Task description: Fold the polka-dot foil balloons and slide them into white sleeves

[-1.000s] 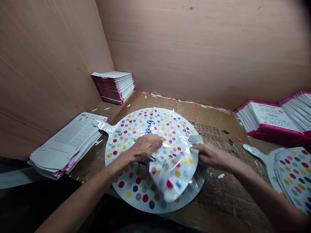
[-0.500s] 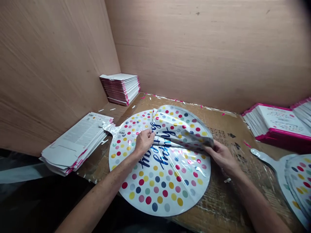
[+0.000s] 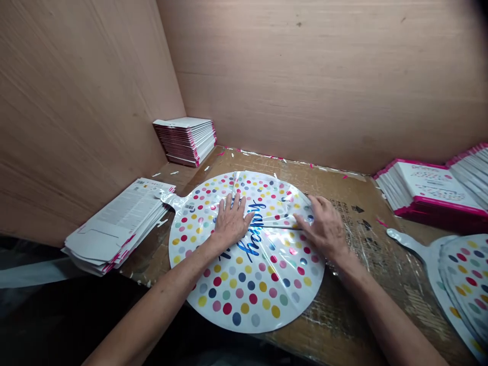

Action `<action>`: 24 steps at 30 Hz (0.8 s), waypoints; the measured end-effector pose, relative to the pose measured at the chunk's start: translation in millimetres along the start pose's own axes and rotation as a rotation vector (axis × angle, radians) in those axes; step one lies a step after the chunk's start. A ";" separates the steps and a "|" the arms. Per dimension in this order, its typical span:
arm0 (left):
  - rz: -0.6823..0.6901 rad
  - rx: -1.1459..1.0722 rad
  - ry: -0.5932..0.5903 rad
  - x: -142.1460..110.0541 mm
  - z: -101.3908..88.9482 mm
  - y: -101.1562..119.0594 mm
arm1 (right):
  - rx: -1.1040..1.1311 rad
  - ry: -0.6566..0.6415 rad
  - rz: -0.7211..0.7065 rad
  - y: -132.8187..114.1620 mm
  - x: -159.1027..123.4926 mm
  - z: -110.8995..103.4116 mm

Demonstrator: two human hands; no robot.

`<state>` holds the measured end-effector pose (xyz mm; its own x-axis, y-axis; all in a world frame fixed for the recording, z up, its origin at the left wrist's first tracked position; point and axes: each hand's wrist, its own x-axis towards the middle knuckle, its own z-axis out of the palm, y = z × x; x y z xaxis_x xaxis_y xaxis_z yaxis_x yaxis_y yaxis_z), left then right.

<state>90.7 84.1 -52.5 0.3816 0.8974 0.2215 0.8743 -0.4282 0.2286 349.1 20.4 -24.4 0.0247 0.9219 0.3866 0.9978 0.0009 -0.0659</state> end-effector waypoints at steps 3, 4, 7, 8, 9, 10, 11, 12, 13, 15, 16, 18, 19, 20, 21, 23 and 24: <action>0.011 0.024 -0.032 -0.6 7.8 -6.2 | -0.035 -0.099 -0.455 -19.2 -0.8 -1.5; 0.001 0.014 -0.039 -0.8 7.3 -6.5 | -0.053 -0.177 -0.518 -25.3 3.1 0.5; -0.073 -0.061 -0.064 -0.4 1.5 -4.2 | -0.147 -0.312 -0.469 -36.3 16.3 7.2; -0.099 -0.088 -0.070 0.2 -0.1 -3.6 | -0.175 -0.326 -0.433 -36.2 17.5 7.4; -0.118 -0.111 -0.075 1.1 -1.0 -3.4 | -0.191 -0.337 -0.405 -34.0 15.7 5.6; -0.130 -0.127 -0.079 2.4 -1.2 -3.9 | -0.195 -0.352 -0.380 -29.6 10.8 1.9; -0.135 -0.138 -0.081 4.0 -1.0 -5.1 | -0.192 -0.370 -0.351 -23.6 3.3 -3.6; -0.135 -0.145 -0.083 5.8 -0.7 -6.5 | -0.195 -0.389 -0.308 -16.6 -6.1 -10.4; -0.133 -0.151 -0.084 7.4 -1.0 -7.9 | -0.203 -0.408 -0.259 -9.8 -16.3 -18.0; -0.143 -0.169 -0.086 8.2 -4.7 -7.7 | -0.245 -0.432 -0.145 -2.4 -35.2 -33.1; -0.142 -0.182 -0.073 6.4 -8.4 -4.9 | -0.269 -0.443 -0.095 -4.1 -42.4 -39.5; -0.043 -0.200 -0.002 -4.1 -18.2 6.9 | -0.285 -0.460 -0.040 -20.6 -51.3 -49.1; 0.079 -0.197 0.039 -12.8 -23.2 15.2 | -0.273 -0.463 -0.034 -34.1 -53.4 -52.3; 0.233 -0.189 0.077 -23.3 -27.5 23.8 | -0.245 -0.459 -0.039 -49.3 -54.8 -54.6; 0.388 -0.178 0.107 -34.9 -30.5 31.4 | -0.191 -0.448 -0.057 -64.2 -56.3 -56.4; 0.569 -0.173 0.124 -57.8 -32.4 39.3 | 0.019 -0.422 -0.154 -86.2 -61.3 -59.1; 0.573 -0.190 0.126 -67.6 -31.6 37.8 | 0.163 -0.412 -0.241 -90.9 -65.2 -59.9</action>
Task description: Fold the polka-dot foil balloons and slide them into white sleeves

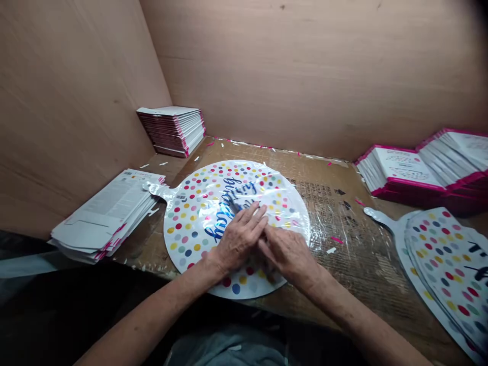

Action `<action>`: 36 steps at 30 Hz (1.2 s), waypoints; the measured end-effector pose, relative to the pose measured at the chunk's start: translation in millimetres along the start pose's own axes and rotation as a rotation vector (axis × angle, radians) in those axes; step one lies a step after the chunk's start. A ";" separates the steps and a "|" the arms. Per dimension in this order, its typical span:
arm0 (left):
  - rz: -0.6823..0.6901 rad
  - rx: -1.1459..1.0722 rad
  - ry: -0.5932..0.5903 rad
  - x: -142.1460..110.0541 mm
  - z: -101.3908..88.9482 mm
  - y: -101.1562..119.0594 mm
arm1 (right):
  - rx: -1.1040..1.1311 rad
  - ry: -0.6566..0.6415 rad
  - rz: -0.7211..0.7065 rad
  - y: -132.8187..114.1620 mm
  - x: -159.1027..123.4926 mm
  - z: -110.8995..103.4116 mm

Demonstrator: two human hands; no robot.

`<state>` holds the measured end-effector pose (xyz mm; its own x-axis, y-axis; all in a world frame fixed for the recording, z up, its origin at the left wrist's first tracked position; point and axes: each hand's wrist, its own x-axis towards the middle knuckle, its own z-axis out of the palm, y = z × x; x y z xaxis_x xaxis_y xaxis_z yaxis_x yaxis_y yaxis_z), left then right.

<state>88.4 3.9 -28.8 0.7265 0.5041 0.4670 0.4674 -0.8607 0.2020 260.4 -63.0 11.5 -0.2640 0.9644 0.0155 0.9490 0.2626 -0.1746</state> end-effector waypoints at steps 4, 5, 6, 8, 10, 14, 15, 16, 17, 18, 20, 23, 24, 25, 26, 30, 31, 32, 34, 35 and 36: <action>-0.174 -0.184 0.069 -40.4 -7.8 -18.2 | 0.255 0.138 -0.434 17.9 -11.2 12.0; -0.193 -0.250 0.075 -49.2 -12.3 -26.1 | 0.223 0.195 -0.475 26.9 -9.6 17.2; -0.197 -0.307 0.074 -56.7 -17.5 -33.0 | 0.173 0.249 -0.493 34.9 -5.6 22.7; -0.174 -0.360 0.053 -67.8 -28.2 -41.0 | 0.080 0.303 -0.519 44.6 6.8 33.2; -0.162 -0.287 0.041 -75.8 -37.4 -40.4 | 0.019 0.263 -0.569 44.4 18.9 39.6; -0.251 -0.002 0.041 -91.8 -46.3 -26.8 | -0.026 0.073 -0.559 28.5 28.2 35.2; -0.267 0.023 0.046 -95.7 -46.0 -24.3 | -0.012 0.030 -0.532 24.9 30.1 31.8; -0.278 0.020 0.054 -99.0 -44.8 -23.1 | 0.020 -0.010 -0.502 22.1 33.5 28.4; -0.300 0.001 0.069 -101.3 -42.9 -23.1 | 0.074 -0.042 -0.463 19.9 38.9 25.5; -0.353 -0.020 0.093 -102.5 -40.5 -24.2 | 0.143 -0.063 -0.403 17.9 46.7 23.5; -0.555 -0.032 0.156 -101.2 -35.9 -27.5 | 0.284 -0.066 -0.226 12.7 67.6 23.3; -0.916 -0.020 0.219 -92.6 -33.0 -29.6 | 0.340 -0.031 0.040 -1.5 102.1 30.7; -0.995 -0.022 0.214 -89.1 -33.4 -28.9 | 0.300 -0.021 0.100 -7.5 111.8 34.0; -1.043 -0.017 0.197 -85.9 -34.4 -27.9 | 0.245 -0.018 0.147 -13.5 119.9 37.0; -1.066 0.004 0.177 -83.3 -35.7 -27.0 | 0.186 -0.024 0.186 -18.9 126.4 39.5; -1.007 0.039 0.177 -82.9 -39.7 -31.2 | 0.061 -0.039 0.165 -24.5 134.7 42.0; -0.980 -0.026 0.215 -85.4 -40.2 -34.6 | 0.087 -0.003 0.102 -21.0 132.5 41.3; -0.950 -0.111 0.260 -88.7 -40.7 -38.6 | 0.142 0.049 0.016 -16.0 128.5 40.4; -0.876 -0.253 0.335 -96.5 -42.0 -46.5 | 0.320 0.163 -0.196 -3.8 116.6 38.8; -0.817 -0.284 0.345 -100.6 -43.0 -49.7 | 0.415 0.200 -0.306 1.9 109.5 38.3; -0.736 -0.285 0.329 -104.5 -44.2 -52.1 | 0.485 0.213 -0.408 6.4 102.2 38.3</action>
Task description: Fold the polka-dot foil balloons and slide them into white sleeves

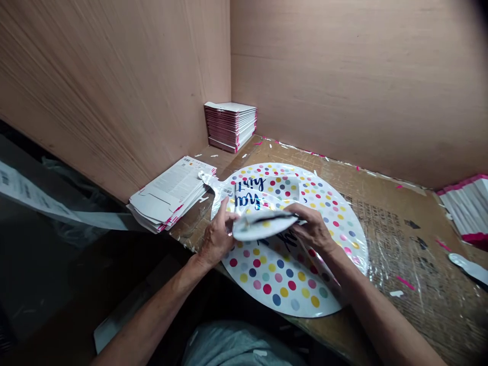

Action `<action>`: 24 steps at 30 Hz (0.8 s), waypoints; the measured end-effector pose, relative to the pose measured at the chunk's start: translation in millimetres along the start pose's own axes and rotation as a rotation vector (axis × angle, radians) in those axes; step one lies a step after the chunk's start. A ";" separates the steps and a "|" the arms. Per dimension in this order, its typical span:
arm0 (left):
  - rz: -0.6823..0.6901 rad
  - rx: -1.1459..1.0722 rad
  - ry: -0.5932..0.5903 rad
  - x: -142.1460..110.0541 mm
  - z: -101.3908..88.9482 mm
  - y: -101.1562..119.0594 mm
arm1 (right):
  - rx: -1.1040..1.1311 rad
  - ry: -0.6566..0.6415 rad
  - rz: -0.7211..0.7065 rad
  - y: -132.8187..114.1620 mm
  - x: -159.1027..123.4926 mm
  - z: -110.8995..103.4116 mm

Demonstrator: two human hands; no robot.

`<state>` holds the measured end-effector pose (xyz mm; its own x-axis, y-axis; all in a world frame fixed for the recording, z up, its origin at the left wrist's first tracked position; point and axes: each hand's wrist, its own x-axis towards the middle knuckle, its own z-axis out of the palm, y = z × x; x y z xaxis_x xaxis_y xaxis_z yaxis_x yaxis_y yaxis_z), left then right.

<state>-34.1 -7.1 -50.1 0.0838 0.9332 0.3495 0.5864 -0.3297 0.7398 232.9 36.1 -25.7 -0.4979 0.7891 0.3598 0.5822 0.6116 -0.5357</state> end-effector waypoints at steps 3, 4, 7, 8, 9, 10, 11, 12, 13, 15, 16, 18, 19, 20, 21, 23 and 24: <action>0.302 0.095 -0.133 -4.2 -8.0 -6.2 | -0.011 -0.126 -0.192 -4.4 -17.3 -1.4; 0.387 0.129 -0.176 -5.8 -10.2 -7.0 | -0.066 -0.204 -0.236 -7.4 -19.8 0.4; 0.465 0.173 -0.257 -8.3 -14.6 -7.2 | -0.166 -0.387 -0.282 -16.3 -16.4 8.2; 0.421 0.168 -0.260 -7.7 -15.3 -6.7 | -0.159 -0.401 -0.241 -18.2 -11.9 10.5; 0.330 0.166 -0.243 -6.1 -15.4 -5.9 | -0.151 -0.382 -0.159 -19.2 -6.0 12.4; 0.196 0.174 -0.207 -3.4 -14.9 -4.8 | -0.149 -0.336 -0.040 -19.4 1.1 14.1; 0.038 0.193 -0.161 0.3 -13.9 -3.3 | -0.155 -0.279 0.101 -18.8 9.2 15.9; -0.121 0.220 -0.114 4.7 -12.3 -1.4 | -0.173 -0.221 0.240 -17.5 17.9 17.9; -0.255 0.250 -0.076 9.5 -10.4 1.0 | -0.207 -0.173 0.360 -15.7 26.6 20.3; -0.392 0.315 -0.026 18.4 -6.0 6.9 | -0.305 -0.118 0.515 -11.3 42.3 26.3; -0.395 0.353 -0.002 22.0 -4.1 10.0 | -0.354 -0.114 0.549 -9.0 48.4 29.2; -0.311 0.453 0.061 26.9 -1.1 15.0 | -0.421 -0.134 0.571 -4.9 56.4 33.3; -0.226 0.508 0.075 28.8 -0.1 16.0 | -0.432 -0.157 0.574 -3.4 58.2 33.9; -0.124 0.562 0.060 30.5 0.8 15.5 | -0.434 -0.185 0.574 -2.6 58.6 33.4; -0.025 0.608 0.012 32.3 1.8 13.5 | -0.437 -0.207 0.574 -3.0 57.8 32.1; 0.083 0.674 -0.141 36.4 4.7 5.1 | -0.473 -0.175 0.556 -8.6 53.6 29.0; 0.083 0.695 -0.212 38.5 6.6 -0.3 | -0.505 -0.120 0.510 -14.0 51.0 28.6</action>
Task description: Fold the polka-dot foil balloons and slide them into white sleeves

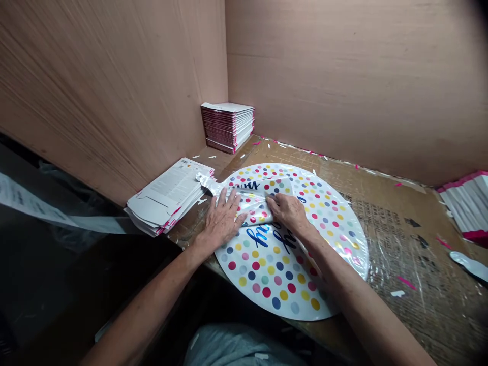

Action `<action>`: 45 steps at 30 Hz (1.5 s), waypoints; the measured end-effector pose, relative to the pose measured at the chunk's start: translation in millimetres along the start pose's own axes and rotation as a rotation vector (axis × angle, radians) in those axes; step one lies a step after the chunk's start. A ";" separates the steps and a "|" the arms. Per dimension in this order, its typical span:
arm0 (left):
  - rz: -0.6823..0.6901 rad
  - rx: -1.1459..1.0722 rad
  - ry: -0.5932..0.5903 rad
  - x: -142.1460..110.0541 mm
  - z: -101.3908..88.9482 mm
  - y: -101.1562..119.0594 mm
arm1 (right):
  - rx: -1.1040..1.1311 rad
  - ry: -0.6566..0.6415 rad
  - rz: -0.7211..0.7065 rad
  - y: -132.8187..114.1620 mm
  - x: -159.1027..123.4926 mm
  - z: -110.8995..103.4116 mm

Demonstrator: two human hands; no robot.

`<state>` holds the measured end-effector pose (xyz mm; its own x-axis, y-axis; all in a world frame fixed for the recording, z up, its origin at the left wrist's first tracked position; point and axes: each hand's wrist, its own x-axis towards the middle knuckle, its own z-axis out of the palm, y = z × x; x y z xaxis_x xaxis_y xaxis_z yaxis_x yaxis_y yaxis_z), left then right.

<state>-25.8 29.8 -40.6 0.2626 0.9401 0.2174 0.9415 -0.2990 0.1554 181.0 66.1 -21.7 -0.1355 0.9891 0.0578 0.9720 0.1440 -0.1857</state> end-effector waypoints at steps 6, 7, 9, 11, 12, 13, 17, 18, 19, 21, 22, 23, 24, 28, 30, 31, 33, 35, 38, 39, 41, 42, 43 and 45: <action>-0.056 0.001 -0.112 10.9 9.1 -11.8 | -0.112 0.044 -0.529 -51.4 -21.8 3.8; -0.061 0.007 -0.120 12.8 4.7 -12.4 | -0.118 -0.002 -0.567 -58.0 -21.7 5.7; -0.015 0.008 -0.109 17.5 -7.2 -14.4 | -0.107 -0.045 -0.618 -59.5 -22.9 6.7; 0.175 -0.026 -0.088 22.0 -19.1 -18.2 | -0.083 -0.080 -0.714 -43.7 -30.5 3.2; 0.307 -0.057 -0.098 23.7 -23.5 -21.0 | -0.059 -0.102 -0.775 -30.6 -36.9 0.4; 0.432 -0.095 -0.131 24.9 -26.6 -24.3 | -0.009 -0.120 -0.827 -15.6 -44.2 -2.4; 0.523 -0.289 -0.335 25.6 -26.6 -37.9 | 0.498 -0.073 -0.682 37.0 -62.2 -4.4; 0.472 -0.354 -0.360 26.0 -25.1 -39.4 | 0.631 -0.044 -0.535 43.2 -60.3 -2.1; 0.414 -0.427 -0.369 26.8 -23.6 -39.3 | 0.722 -0.019 -0.367 46.0 -55.5 0.6; 0.263 -0.544 -0.323 30.1 -20.8 -33.4 | 0.769 0.012 -0.052 42.9 -39.8 5.9; 0.163 -0.556 -0.274 32.3 -19.4 -27.8 | 0.734 0.031 0.061 38.4 -30.6 7.7; 0.051 -0.531 -0.216 34.6 -17.8 -20.8 | 0.670 0.054 0.136 33.1 -21.6 8.6; -0.062 -0.475 -0.157 36.6 -16.1 -13.2 | 0.581 0.075 0.184 27.6 -13.6 8.8; -0.334 -0.230 -0.007 40.6 -6.7 10.8 | 0.151 0.079 0.294 12.6 4.3 4.8; -0.372 -0.192 -0.006 40.6 -1.8 13.6 | -0.013 0.005 0.293 9.3 8.4 1.6; -0.376 -0.181 -0.021 40.6 0.3 13.0 | -0.066 -0.032 0.281 7.6 11.2 -0.4; -0.363 -0.153 -0.059 41.4 3.1 9.9 | -0.129 -0.058 0.259 2.5 20.7 -4.9; -0.336 -0.123 -0.090 43.2 3.9 7.0 | -0.160 -0.027 0.161 -5.5 35.8 -10.0; -0.332 -0.113 -0.104 45.1 1.5 5.0 | -0.131 -0.066 -0.087 -17.8 59.8 -16.3; -0.338 -0.124 -0.107 44.8 0.1 4.6 | -0.104 -0.104 -0.147 -20.0 64.7 -17.7; -0.347 -0.177 -0.097 42.2 -2.8 4.0 | -0.051 -0.160 -0.202 -19.9 65.7 -19.4; -0.342 -0.215 -0.072 39.8 -4.0 4.0 | -0.021 -0.166 -0.221 -17.8 61.5 -20.0; -0.333 -0.257 -0.032 37.0 -5.0 4.4 | 0.016 -0.168 -0.239 -14.9 54.8 -20.3; -0.293 -0.363 0.049 30.2 -5.8 8.0 | 0.126 -0.163 -0.270 -8.9 36.0 -20.2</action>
<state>-11.5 54.8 -27.2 -0.0215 0.9872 0.1583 0.8374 -0.0687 0.5422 171.4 99.8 1.8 -0.4233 0.9053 -0.0343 0.8670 0.3939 -0.3051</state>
